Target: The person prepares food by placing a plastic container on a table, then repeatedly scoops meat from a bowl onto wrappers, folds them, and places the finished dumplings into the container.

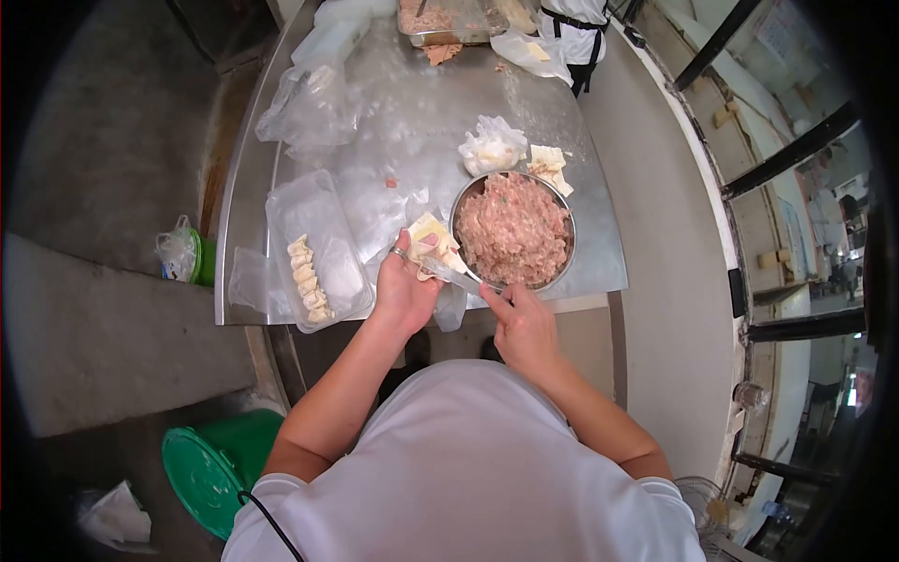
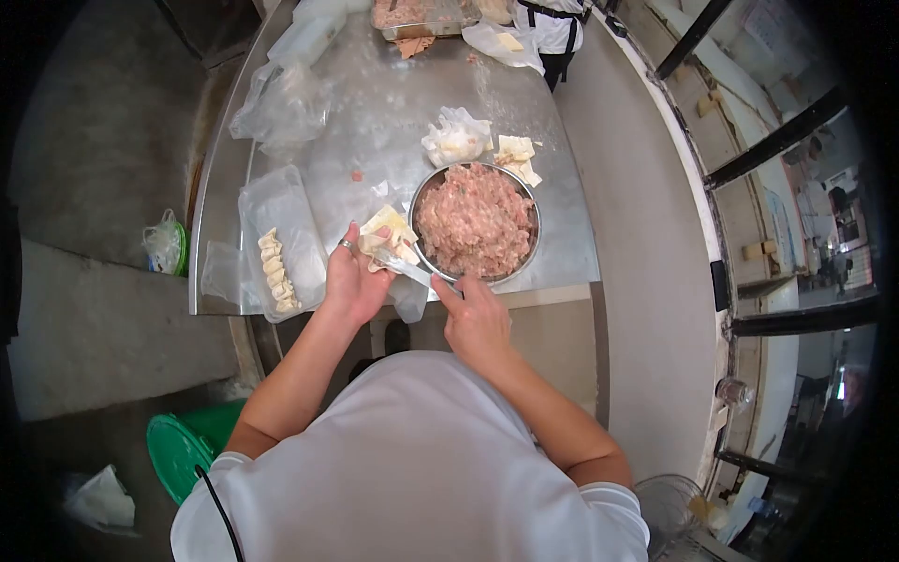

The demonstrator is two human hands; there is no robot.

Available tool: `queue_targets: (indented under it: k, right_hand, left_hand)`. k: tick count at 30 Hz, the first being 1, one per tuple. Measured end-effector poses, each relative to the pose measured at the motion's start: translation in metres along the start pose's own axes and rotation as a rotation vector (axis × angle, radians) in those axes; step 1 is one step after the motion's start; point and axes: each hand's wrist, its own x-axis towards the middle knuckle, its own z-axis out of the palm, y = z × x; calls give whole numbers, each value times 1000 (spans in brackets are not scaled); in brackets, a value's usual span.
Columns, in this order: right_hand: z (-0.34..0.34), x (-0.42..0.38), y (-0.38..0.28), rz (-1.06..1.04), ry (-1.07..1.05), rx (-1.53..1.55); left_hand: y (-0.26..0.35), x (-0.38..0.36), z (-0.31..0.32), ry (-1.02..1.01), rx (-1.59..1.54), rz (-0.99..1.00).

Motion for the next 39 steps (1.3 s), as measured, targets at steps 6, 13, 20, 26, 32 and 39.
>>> queue_targets:
  k: [6,13,20,26,32,39]
  right_hand:
    - [12,-2,11,418,-168,796]
    - [-11,14,-20,111,-212,475]
    - [-76,45,-34,-120,-312,75]
    - [-95,53,-22,106,-305,283]
    - [4,52,-44,361,-409,889]
    - [24,77,-80,324,-424,987]
  left_hand:
    - [41,-18,-15,-154,426,-76]
    - [52,-28,-14,-162,1410,298]
    - [69,-49,-9,-317,1697,378]
    - [60,-53,-25,-254,1341,366]
    - [35,-66,-35,-291,1153,286]
    - [65,-75,-52,-235,1445,335]
